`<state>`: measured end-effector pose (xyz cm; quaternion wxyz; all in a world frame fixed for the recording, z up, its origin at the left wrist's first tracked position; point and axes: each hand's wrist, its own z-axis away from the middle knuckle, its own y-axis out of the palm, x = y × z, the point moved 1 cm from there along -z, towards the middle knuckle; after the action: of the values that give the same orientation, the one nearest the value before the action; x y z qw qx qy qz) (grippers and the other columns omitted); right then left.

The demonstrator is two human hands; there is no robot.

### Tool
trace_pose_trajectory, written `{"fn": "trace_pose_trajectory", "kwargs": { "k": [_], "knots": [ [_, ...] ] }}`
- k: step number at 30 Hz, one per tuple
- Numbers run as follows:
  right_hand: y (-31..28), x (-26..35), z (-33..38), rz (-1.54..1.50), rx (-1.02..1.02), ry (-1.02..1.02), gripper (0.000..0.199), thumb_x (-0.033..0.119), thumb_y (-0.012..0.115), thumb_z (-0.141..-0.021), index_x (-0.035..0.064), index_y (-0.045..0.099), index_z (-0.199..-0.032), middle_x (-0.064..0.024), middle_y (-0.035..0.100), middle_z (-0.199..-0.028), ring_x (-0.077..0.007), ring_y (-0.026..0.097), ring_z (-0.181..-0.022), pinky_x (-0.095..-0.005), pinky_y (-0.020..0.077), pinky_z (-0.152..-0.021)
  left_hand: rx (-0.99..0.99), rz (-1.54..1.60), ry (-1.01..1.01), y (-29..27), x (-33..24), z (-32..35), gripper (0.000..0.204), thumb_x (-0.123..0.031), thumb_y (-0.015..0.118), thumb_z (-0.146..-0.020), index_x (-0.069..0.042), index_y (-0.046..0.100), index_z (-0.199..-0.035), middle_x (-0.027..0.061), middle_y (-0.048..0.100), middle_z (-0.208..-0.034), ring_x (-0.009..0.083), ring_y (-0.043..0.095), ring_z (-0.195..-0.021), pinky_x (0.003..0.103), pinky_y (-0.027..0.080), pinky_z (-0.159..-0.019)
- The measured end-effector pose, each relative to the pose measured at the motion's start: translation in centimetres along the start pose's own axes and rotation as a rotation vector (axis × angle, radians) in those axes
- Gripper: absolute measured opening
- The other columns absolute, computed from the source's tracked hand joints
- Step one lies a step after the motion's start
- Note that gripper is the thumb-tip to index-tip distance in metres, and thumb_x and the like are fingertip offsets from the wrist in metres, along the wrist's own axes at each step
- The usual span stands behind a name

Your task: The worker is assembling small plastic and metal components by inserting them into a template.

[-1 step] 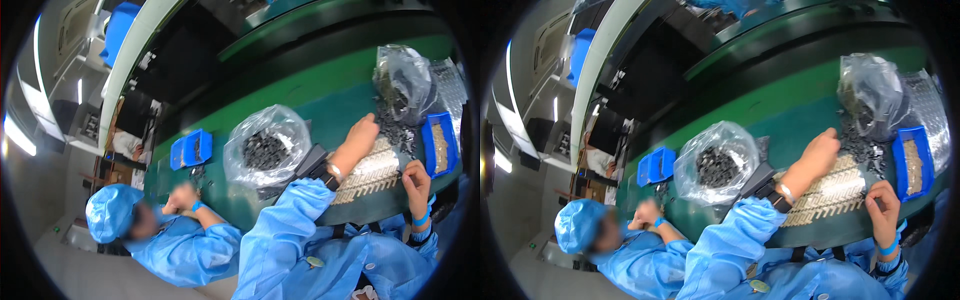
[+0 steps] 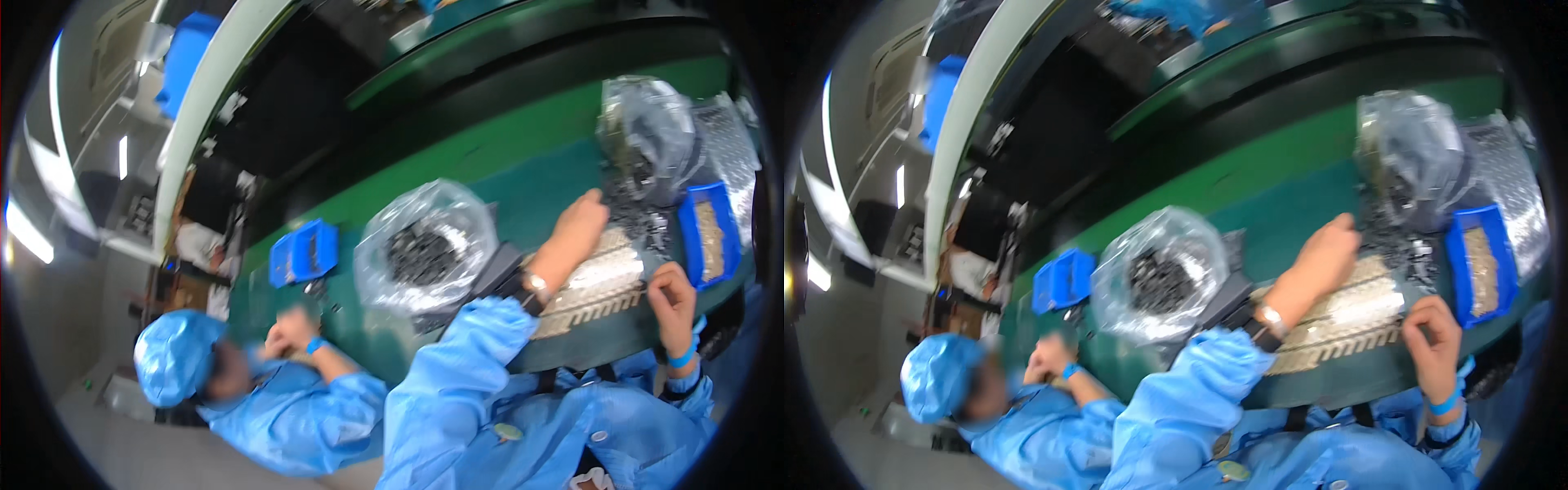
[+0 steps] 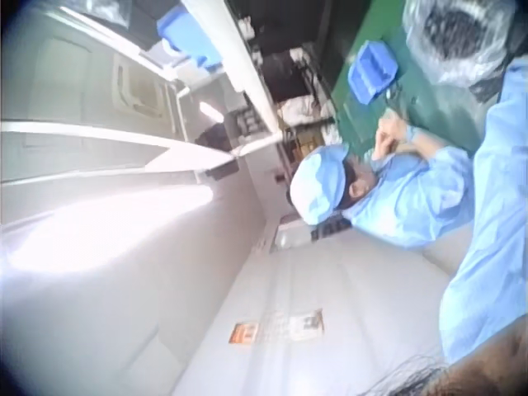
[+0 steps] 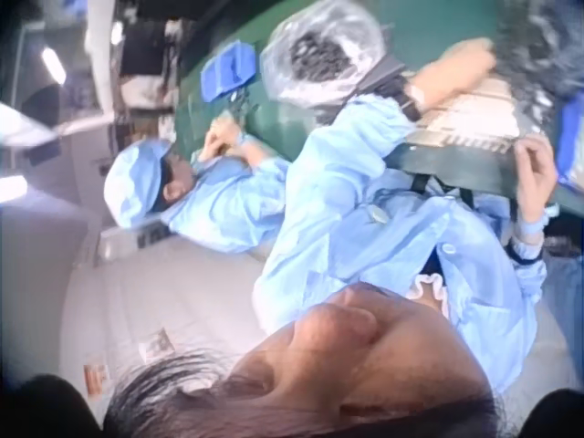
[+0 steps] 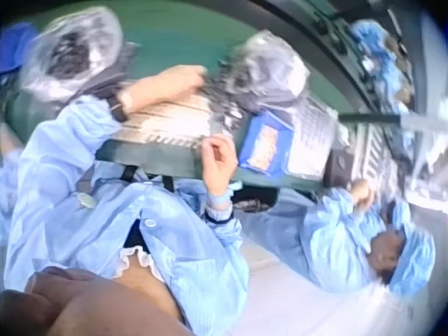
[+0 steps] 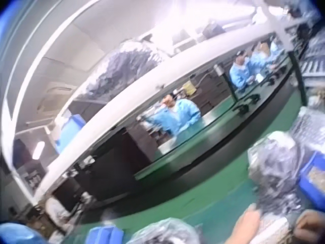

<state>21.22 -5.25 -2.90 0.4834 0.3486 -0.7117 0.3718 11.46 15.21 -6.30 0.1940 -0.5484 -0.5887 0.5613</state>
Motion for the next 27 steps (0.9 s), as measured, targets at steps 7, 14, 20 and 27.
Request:
{"fn": "trace_pose_trajectory", "kwargs": {
  "k": [7, 14, 20, 27],
  "knots": [
    [0.0, 0.5, -0.2, -0.031, 0.073, -0.136, 0.006, 0.004, 0.063, -0.078, -0.0013, 0.06, -0.079, -0.0082, 0.057, -0.082, -0.0166, 0.056, -0.074, -0.0276, 0.0446, -0.066, -0.035, -0.019, -0.022, -2.0, 0.6, 0.8, 0.01, -0.006, 0.062, -0.07, 0.0, 0.063, -0.077, 0.0151, 0.059, -0.087, 0.0327, 0.058, -0.083, 0.039, 0.048, -0.073],
    [-0.4, 0.4, 0.4, -0.029, 0.034, -0.127, 0.007, 0.006, 0.062, -0.08, -0.0005, 0.061, -0.082, -0.0073, 0.057, -0.085, -0.0165, 0.056, -0.077, -0.0281, 0.0453, -0.068, -0.115, -0.063, -0.037, -1.4, -0.7, 0.2, 0.018, -0.001, 0.056, -0.07, 0.001, 0.061, -0.087, 0.0169, 0.059, -0.086, 0.0335, 0.058, -0.079, 0.04, 0.048, -0.07],
    [-0.7, 0.4, 0.3, -0.059, 0.046, -0.139, 0.007, 0.006, 0.062, -0.081, -0.0005, 0.06, -0.082, -0.0069, 0.057, -0.086, -0.0163, 0.056, -0.078, -0.0281, 0.0453, -0.069, -0.136, -0.216, -0.022, -1.3, -0.4, 0.6, 0.026, -0.002, 0.054, -0.072, 0.001, 0.062, -0.097, 0.0149, 0.059, -0.089, 0.0311, 0.058, -0.085, 0.039, 0.048, -0.073],
    [-0.8, 0.3, 0.4, -0.082, 0.034, -0.145, 0.007, 0.006, 0.062, -0.081, -0.0008, 0.061, -0.082, -0.0068, 0.056, -0.086, -0.016, 0.056, -0.077, -0.0278, 0.0454, -0.068, -0.139, -0.225, -0.026, -1.1, -0.1, 0.6, 0.024, -0.002, 0.055, -0.075, 0.0, 0.064, -0.096, 0.0158, 0.059, -0.09, 0.0314, 0.058, -0.084, 0.038, 0.048, -0.073]
  ]
}}
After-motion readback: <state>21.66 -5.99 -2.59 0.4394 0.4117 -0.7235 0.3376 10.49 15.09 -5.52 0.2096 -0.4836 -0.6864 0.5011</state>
